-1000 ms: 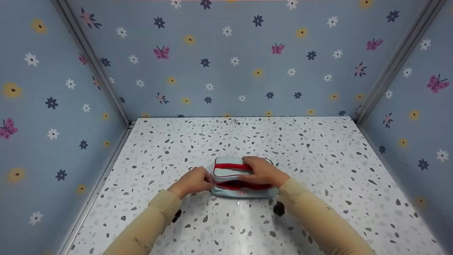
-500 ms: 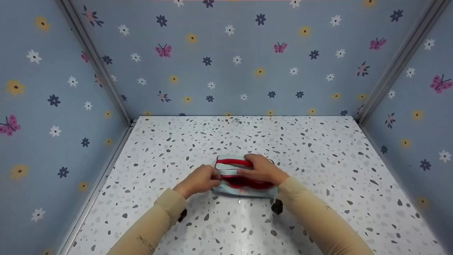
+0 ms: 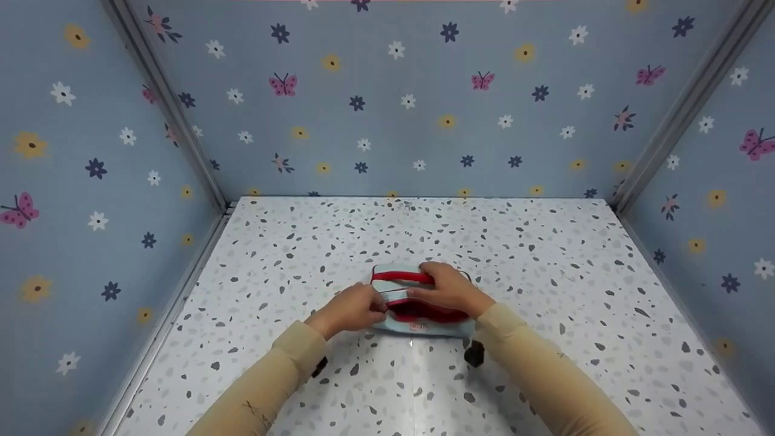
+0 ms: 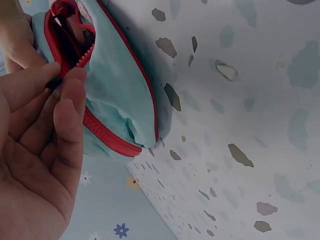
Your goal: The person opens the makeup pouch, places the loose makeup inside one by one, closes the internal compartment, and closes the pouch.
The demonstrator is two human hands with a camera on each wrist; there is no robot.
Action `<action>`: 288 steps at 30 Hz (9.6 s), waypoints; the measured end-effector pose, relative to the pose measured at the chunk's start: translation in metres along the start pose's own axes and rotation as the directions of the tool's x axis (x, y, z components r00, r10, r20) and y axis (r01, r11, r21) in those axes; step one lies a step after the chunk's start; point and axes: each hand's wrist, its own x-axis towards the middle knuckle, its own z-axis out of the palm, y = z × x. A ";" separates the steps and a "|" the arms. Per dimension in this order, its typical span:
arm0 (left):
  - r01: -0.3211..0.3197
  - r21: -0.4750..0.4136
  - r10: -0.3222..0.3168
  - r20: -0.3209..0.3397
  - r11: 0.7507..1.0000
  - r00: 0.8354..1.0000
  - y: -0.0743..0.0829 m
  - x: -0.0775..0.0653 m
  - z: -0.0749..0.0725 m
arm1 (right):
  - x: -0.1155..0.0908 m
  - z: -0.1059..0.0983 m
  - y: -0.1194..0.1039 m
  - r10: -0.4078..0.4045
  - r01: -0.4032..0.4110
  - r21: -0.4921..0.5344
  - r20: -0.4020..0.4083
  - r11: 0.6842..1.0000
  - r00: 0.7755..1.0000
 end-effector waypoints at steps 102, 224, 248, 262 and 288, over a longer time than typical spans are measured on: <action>-0.043 -0.174 0.043 -0.003 0.984 0.999 -0.056 0.015 -0.016 | -0.042 0.066 -0.072 0.002 0.012 0.063 -0.228 0.998 0.974; -0.026 0.017 0.026 0.025 1.000 0.999 -0.009 0.056 0.008 | -0.111 -0.011 0.022 0.116 -0.108 0.054 -0.177 0.993 0.977; -0.095 0.005 0.095 0.049 0.995 0.994 -0.008 0.055 0.008 | -0.109 -0.039 0.059 0.286 -0.289 0.019 -0.223 0.957 0.932; -0.117 -0.001 0.117 0.059 0.993 0.991 -0.010 0.054 0.010 | -0.094 -0.050 0.065 0.307 -0.325 -0.043 -0.232 0.945 0.923; -0.139 -0.052 0.141 0.044 0.989 0.989 -0.013 0.051 0.013 | -0.054 -0.055 0.076 0.284 -0.302 -0.056 -0.215 0.952 0.935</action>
